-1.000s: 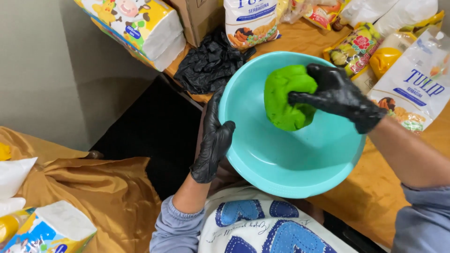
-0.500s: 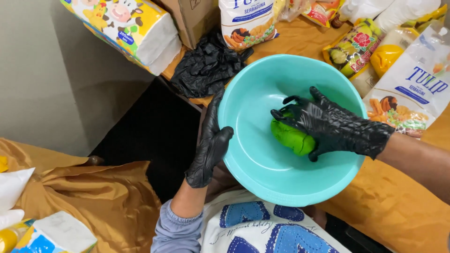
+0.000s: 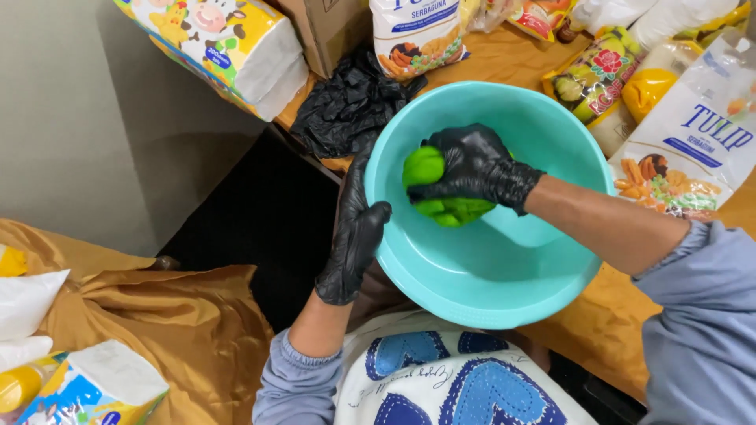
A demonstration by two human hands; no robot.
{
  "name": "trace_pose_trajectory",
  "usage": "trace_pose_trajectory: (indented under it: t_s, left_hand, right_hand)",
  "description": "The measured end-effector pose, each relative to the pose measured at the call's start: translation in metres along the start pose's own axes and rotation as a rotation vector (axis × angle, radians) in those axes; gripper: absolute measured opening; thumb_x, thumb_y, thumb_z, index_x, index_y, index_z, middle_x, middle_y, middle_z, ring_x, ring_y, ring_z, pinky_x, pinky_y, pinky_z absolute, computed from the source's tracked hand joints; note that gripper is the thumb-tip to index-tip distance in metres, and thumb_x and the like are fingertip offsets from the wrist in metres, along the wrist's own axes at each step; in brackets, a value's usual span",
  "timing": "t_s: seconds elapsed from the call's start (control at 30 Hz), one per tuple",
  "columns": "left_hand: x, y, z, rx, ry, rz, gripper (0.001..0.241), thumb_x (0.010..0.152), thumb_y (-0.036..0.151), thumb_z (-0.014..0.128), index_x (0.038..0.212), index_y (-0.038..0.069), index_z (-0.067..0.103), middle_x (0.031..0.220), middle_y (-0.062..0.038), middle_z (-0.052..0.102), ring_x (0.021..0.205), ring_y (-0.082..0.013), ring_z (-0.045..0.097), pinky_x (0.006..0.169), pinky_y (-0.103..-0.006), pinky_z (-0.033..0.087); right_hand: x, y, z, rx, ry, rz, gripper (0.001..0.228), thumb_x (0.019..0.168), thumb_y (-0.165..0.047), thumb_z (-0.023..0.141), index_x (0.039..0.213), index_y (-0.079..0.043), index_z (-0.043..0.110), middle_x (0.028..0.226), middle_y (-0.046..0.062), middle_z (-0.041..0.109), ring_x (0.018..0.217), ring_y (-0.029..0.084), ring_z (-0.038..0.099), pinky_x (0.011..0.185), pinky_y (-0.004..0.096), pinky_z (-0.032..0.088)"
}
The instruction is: The person is kneading a ball of green-colored dough inside a blue plastic bowl using both hands.
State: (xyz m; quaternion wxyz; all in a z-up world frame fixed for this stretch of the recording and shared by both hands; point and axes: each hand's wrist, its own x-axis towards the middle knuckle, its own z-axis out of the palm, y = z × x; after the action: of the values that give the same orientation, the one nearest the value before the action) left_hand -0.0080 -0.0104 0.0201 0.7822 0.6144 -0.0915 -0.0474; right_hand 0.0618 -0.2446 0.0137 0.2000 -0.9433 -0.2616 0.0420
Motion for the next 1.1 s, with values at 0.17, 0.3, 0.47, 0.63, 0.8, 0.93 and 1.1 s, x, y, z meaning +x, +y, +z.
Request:
trace_pose_trajectory:
  t_s: [0.17,0.3,0.47,0.63,0.8,0.93,1.1]
  left_hand:
    - [-0.006,0.016,0.002,0.031,0.091,-0.012,0.082,0.076,-0.002,0.050,0.156,0.009,0.039,0.123,-0.020,0.068,0.103,-0.0304,0.066,0.094,-0.0400,0.055]
    - [-0.008,0.020,0.003,0.070,0.130,-0.025,0.079,0.076,-0.005,0.052,0.153,0.011,0.045,0.114,-0.015,0.069,0.094,-0.0245,0.066,0.088,-0.0360,0.056]
    - [-0.007,0.021,0.003,0.063,0.105,-0.013,0.080,0.076,-0.004,0.052,0.154,0.011,0.041,0.122,-0.017,0.065,0.105,-0.0261,0.064,0.094,-0.0428,0.055]
    - [-0.006,-0.036,-0.006,-0.005,-0.021,0.263,0.076,0.096,0.038,0.061,0.160,0.013,0.028,0.165,-0.014,0.032,0.152,-0.0335,0.035,0.126,-0.0535,0.034]
    - [-0.001,-0.009,-0.009,-0.044,0.010,-0.042,0.086,0.080,0.001,0.055,0.161,0.019,0.032,0.124,-0.014,0.065,0.103,-0.0198,0.064,0.090,-0.0373,0.056]
    - [-0.004,0.003,-0.006,0.043,-0.034,-0.051,0.086,0.081,-0.002,0.052,0.161,0.017,0.029,0.125,-0.017,0.063,0.103,-0.0229,0.062,0.092,-0.0406,0.055]
    - [-0.005,0.001,-0.008,0.042,-0.021,-0.032,0.087,0.080,-0.002,0.051,0.162,0.017,0.029,0.135,-0.016,0.059,0.117,-0.0234,0.056,0.105,-0.0434,0.050]
  right_hand:
    - [-0.026,0.016,-0.035,0.167,0.267,0.114,0.075,0.063,-0.065,0.094,0.121,-0.025,0.070,0.114,-0.005,0.073,0.117,0.020,0.068,0.097,0.035,0.054]
    - [-0.081,0.006,-0.079,0.171,0.302,-0.009,0.080,0.068,-0.043,0.096,0.129,-0.005,0.063,0.122,0.017,0.068,0.113,0.040,0.067,0.096,0.050,0.054]
    - [-0.126,0.022,-0.106,0.020,0.003,-0.054,0.133,0.048,-0.036,0.092,0.162,-0.002,0.030,0.148,0.029,0.049,0.123,0.050,0.057,0.094,0.061,0.053]
    - [-0.116,0.001,-0.084,-0.219,-0.249,-0.173,0.155,0.046,-0.068,0.096,0.165,-0.023,0.008,0.175,0.018,-0.004,0.158,0.043,0.005,0.116,0.061,0.023]
    - [-0.075,-0.007,-0.064,-0.326,-0.245,-0.138,0.142,0.040,-0.071,0.098,0.154,-0.027,0.025,0.161,0.020,0.006,0.146,0.048,0.021,0.106,0.062,0.037]
    - [-0.039,-0.033,-0.052,-0.247,-0.160,-0.188,0.092,0.055,-0.059,0.088,0.129,-0.018,0.050,0.129,0.020,0.039,0.123,0.045,0.045,0.101,0.057,0.046]
    - [0.000,-0.052,-0.034,-0.160,-0.089,-0.271,0.050,0.070,-0.047,0.079,0.104,-0.011,0.075,0.098,0.018,0.073,0.100,0.041,0.069,0.096,0.053,0.055]
